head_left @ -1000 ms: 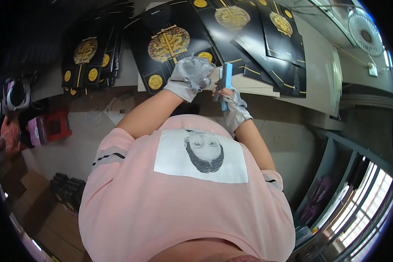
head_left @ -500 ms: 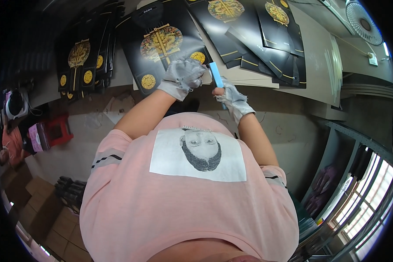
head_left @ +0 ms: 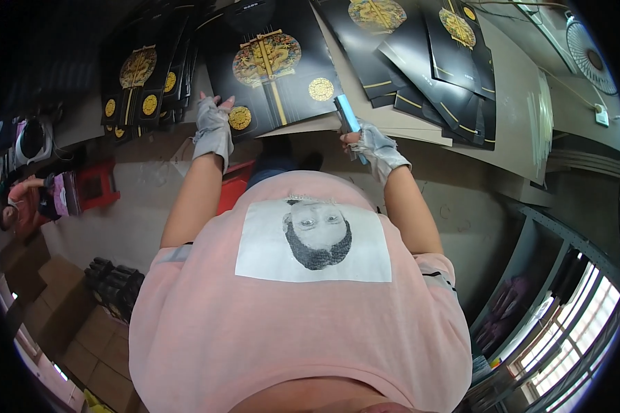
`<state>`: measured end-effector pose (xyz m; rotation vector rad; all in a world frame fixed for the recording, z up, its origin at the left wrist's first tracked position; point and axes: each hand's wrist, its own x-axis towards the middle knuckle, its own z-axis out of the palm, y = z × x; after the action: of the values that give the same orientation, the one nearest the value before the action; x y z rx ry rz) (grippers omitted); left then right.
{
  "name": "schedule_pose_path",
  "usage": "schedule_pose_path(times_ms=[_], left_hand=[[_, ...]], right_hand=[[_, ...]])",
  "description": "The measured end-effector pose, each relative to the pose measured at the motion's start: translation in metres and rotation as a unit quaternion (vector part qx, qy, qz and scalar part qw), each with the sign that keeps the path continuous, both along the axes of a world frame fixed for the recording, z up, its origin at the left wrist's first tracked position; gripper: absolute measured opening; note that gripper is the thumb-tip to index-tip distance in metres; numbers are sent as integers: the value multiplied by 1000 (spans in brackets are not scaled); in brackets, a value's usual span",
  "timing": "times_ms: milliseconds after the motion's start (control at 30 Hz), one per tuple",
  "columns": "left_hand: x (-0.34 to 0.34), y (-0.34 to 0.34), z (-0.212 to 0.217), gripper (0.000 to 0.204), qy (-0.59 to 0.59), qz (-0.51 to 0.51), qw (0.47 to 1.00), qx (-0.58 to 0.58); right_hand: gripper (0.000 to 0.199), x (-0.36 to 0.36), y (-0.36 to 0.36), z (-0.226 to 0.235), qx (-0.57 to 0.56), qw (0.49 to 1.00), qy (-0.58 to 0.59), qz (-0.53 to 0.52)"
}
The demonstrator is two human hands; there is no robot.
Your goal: Packing and folding gift boxes in a warehouse setting using a tape dispenser.
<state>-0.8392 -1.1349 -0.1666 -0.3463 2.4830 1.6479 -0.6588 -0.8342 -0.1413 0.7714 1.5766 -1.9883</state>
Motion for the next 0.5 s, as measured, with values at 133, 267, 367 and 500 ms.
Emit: schedule_pose_path(times_ms=[133,267,367,500], left_hand=[[-11,-19,-21,88,12,-66,991,-116],[4,-8,-19,89,108,-86,955,-262],[10,7,20,89,58,-69,951,-297],[-1,-22,-23,84,24,-22,990,-138]], right_hand=[[28,-1,-4,7,-7,999,40,15],[33,-6,-12,-13,37,995,75,45],[32,-8,-20,-27,82,994,-12,69],[32,-8,-27,-27,81,995,31,56]])
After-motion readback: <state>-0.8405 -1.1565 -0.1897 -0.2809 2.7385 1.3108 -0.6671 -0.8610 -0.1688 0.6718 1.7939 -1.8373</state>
